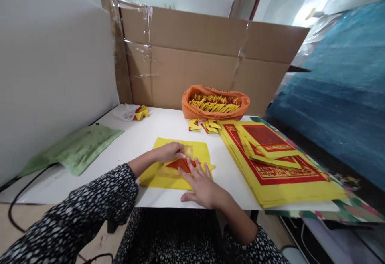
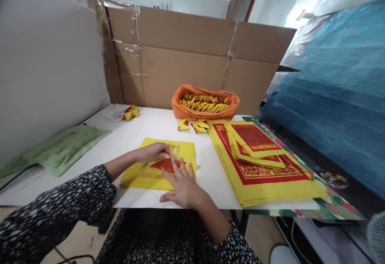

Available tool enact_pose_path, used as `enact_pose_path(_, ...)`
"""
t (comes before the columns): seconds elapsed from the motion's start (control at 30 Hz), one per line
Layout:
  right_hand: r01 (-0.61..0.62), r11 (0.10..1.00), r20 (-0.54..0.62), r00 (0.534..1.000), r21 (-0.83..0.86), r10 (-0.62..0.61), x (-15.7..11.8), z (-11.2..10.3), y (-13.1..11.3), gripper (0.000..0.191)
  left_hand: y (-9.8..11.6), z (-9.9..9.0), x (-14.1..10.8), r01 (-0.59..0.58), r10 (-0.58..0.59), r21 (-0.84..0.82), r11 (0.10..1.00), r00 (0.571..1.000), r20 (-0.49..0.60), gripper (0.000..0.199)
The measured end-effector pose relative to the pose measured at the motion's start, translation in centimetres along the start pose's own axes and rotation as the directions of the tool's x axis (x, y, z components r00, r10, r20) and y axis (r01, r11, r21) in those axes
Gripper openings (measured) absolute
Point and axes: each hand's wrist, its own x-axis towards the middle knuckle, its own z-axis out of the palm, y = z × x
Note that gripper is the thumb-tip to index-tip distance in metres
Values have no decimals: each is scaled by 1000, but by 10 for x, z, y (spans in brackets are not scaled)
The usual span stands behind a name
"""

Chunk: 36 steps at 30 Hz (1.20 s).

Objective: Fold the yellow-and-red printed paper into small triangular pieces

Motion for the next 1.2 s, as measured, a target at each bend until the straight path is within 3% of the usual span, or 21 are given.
enact_pose_path(0.13, 38, 998, -161, 986, 44, -31, 0, 8, 1, 74, 10, 2, 25, -32, 43, -97, 995, 992, 115, 15)
enact_pose_path(0.2, 54, 990, -373, 928, 129, -2, 1, 15, 7, 76, 13, -1, 28, -36, 44, -109, 993, 996, 76, 17)
enact_pose_path(0.23, 33, 981, -534, 842, 190, 75, 2, 17, 12, 80, 14, -4, 28, -37, 40, -113, 993, 999, 30, 16)
enact_pose_path(0.3, 20, 948, -789, 560, 318, 253, 6, 16, 23, 90, 17, -11, 25, -49, 36, -124, 991, 994, -103, 11)
enact_pose_path(0.33, 41, 931, -847, 432, 362, 310, 8, 13, 28, 92, 18, -13, 23, -62, 38, -133, 989, 984, -172, 9)
enact_pose_path(0.37, 78, 923, -869, 376, 376, 322, 10, 9, 33, 92, 19, -15, 21, -78, 44, -140, 987, 972, -231, 9)
enact_pose_path(0.4, 121, 924, -871, 396, 362, 290, 13, 5, 37, 87, 18, -15, 18, -102, 55, -153, 983, 957, -286, 9)
enact_pose_path(0.5, 226, 958, -775, 632, 178, -6, 20, -1, 43, 55, 8, -5, 10, -204, 104, -210, 956, 907, -408, 13)
enact_pose_path(0.53, 252, 964, -712, 692, 90, -114, 23, 1, 43, 52, 2, 1, 6, -227, 120, -218, 949, 900, -419, 13)
enact_pose_path(0.63, 288, 950, -544, 782, -117, -304, 27, 13, 39, 63, -16, 20, -3, -228, 154, -195, 954, 931, -332, 9)
enact_pose_path(0.77, 303, 939, -426, 837, -162, -344, 23, 21, 36, 65, -20, 32, -14, -180, 149, -143, 973, 968, -202, 25)
enact_pose_path(0.97, 417, 909, -393, 835, -7, -385, 18, 0, 48, 46, -4, 30, -20, -202, 189, -127, 971, 976, -109, 43)
enact_pose_path(1.2, 223, 909, -411, 909, 351, -64, 38, -9, 53, 21, -3, 30, -22, -207, 200, -118, 971, 978, -67, 49)
